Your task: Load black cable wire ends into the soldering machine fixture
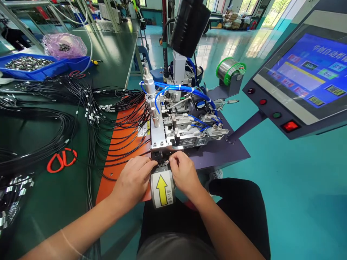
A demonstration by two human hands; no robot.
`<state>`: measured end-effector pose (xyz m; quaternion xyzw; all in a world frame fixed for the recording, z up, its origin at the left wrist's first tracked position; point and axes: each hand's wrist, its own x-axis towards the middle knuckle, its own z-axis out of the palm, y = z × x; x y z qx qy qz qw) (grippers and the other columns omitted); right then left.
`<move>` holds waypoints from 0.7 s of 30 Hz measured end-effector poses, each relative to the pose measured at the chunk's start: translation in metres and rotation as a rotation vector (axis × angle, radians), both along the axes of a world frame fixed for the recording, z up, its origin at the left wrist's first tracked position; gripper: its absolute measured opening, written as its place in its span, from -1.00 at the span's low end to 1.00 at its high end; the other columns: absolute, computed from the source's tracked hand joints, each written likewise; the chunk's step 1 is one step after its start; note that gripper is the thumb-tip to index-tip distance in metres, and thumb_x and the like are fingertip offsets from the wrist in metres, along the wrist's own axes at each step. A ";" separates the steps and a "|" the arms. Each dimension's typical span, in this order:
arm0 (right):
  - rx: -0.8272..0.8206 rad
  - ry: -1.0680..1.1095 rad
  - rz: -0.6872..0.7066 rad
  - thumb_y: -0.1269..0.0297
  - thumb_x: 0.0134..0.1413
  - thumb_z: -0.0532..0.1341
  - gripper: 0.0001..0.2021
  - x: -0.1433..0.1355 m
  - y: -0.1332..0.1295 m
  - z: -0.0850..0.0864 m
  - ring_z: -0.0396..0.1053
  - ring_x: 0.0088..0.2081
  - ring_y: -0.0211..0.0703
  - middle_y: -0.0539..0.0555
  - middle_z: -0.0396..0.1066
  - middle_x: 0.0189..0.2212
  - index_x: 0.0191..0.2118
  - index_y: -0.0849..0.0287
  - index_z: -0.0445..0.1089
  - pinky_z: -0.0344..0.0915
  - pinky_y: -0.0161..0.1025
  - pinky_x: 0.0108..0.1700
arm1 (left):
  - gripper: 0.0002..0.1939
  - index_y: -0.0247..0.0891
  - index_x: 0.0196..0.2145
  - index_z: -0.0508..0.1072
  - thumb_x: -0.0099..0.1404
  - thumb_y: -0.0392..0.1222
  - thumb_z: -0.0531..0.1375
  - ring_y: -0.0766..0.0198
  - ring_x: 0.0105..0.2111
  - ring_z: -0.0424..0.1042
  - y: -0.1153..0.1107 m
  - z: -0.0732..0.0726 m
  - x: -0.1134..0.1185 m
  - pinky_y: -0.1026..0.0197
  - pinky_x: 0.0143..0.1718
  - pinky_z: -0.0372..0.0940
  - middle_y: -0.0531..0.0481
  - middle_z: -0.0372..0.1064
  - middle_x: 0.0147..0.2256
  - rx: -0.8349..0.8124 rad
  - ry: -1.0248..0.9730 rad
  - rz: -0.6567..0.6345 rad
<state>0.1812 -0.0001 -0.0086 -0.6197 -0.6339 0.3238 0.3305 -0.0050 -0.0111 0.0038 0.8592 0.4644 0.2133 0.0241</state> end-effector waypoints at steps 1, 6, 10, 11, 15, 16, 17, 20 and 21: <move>-0.014 0.001 -0.007 0.20 0.27 0.04 -0.78 -0.001 0.000 -0.001 0.33 -0.36 -0.13 0.02 0.41 -0.39 -0.38 0.11 0.29 0.19 -0.23 -0.29 | -0.83 -0.31 -0.17 0.46 0.35 -0.38 0.09 0.12 -0.27 0.28 0.000 0.001 0.000 0.09 -0.24 0.22 -0.09 0.37 -0.31 -0.001 0.020 0.011; -0.112 0.051 -0.035 0.16 0.24 0.07 -0.77 -0.002 0.003 -0.004 0.30 -0.43 -0.16 -0.02 0.37 -0.49 -0.42 0.11 0.28 0.17 -0.25 -0.36 | -0.83 -0.30 -0.17 0.45 0.34 -0.39 0.10 0.11 -0.26 0.28 -0.001 0.003 0.000 0.08 -0.25 0.21 -0.08 0.35 -0.31 -0.027 0.055 0.035; -0.065 0.090 -0.144 0.12 0.24 0.10 -0.77 -0.002 -0.006 0.005 0.32 -0.41 -0.15 0.00 0.39 -0.45 -0.37 0.12 0.35 0.20 -0.24 -0.34 | -0.79 -0.29 -0.12 0.45 0.33 -0.40 0.11 0.10 -0.19 0.28 -0.004 0.007 0.001 0.07 -0.18 0.25 -0.11 0.32 -0.22 -0.084 0.052 0.079; -0.023 0.091 -0.193 0.12 0.24 0.11 -0.77 -0.002 -0.012 0.010 0.33 -0.40 -0.15 0.02 0.40 -0.42 -0.34 0.12 0.37 0.21 -0.24 -0.33 | -0.79 -0.29 -0.12 0.46 0.33 -0.39 0.10 0.10 -0.19 0.28 -0.005 0.009 0.001 0.08 -0.19 0.26 -0.11 0.32 -0.23 -0.102 0.062 0.089; -0.022 0.140 -0.084 0.15 0.25 0.13 -0.78 -0.010 -0.050 0.036 0.34 -0.43 -0.19 0.00 0.40 -0.46 -0.36 0.10 0.39 0.23 -0.27 -0.35 | -0.82 -0.27 -0.14 0.45 0.35 -0.34 0.10 0.13 -0.31 0.32 -0.006 0.018 0.003 0.12 -0.31 0.26 -0.06 0.31 -0.33 -0.173 0.147 0.105; -0.083 0.154 0.069 0.17 0.25 0.13 -0.78 -0.014 -0.060 0.041 0.33 -0.44 -0.20 -0.01 0.41 -0.48 -0.39 0.11 0.40 0.22 -0.28 -0.38 | -0.82 -0.27 -0.14 0.45 0.35 -0.33 0.10 0.15 -0.34 0.32 -0.006 0.021 0.003 0.13 -0.34 0.25 -0.04 0.32 -0.36 -0.185 0.170 0.102; -0.154 0.158 0.246 0.18 0.24 0.14 -0.78 -0.020 -0.069 0.044 0.35 -0.43 -0.21 -0.01 0.42 -0.48 -0.39 0.11 0.42 0.22 -0.29 -0.38 | -0.83 -0.26 -0.15 0.44 0.34 -0.33 0.09 0.17 -0.37 0.33 -0.006 0.024 0.003 0.15 -0.38 0.23 -0.02 0.32 -0.39 -0.190 0.187 0.099; -0.334 0.170 0.667 0.18 0.18 0.23 -0.84 -0.043 -0.086 0.043 0.42 -0.36 -0.19 0.01 0.49 -0.37 -0.28 0.13 0.50 0.28 -0.33 -0.35 | -0.83 -0.25 -0.17 0.42 0.35 -0.33 0.06 0.20 -0.42 0.32 -0.011 0.033 0.005 0.17 -0.44 0.16 0.02 0.32 -0.43 -0.151 0.173 0.079; -0.338 0.182 0.730 0.17 0.16 0.26 -0.82 -0.051 -0.087 0.040 0.44 -0.30 -0.16 0.02 0.51 -0.31 -0.21 0.14 0.50 0.32 -0.32 -0.29 | -0.83 -0.25 -0.16 0.41 0.36 -0.32 0.05 0.21 -0.43 0.31 -0.014 0.036 0.006 0.18 -0.45 0.15 0.02 0.32 -0.43 -0.128 0.143 0.042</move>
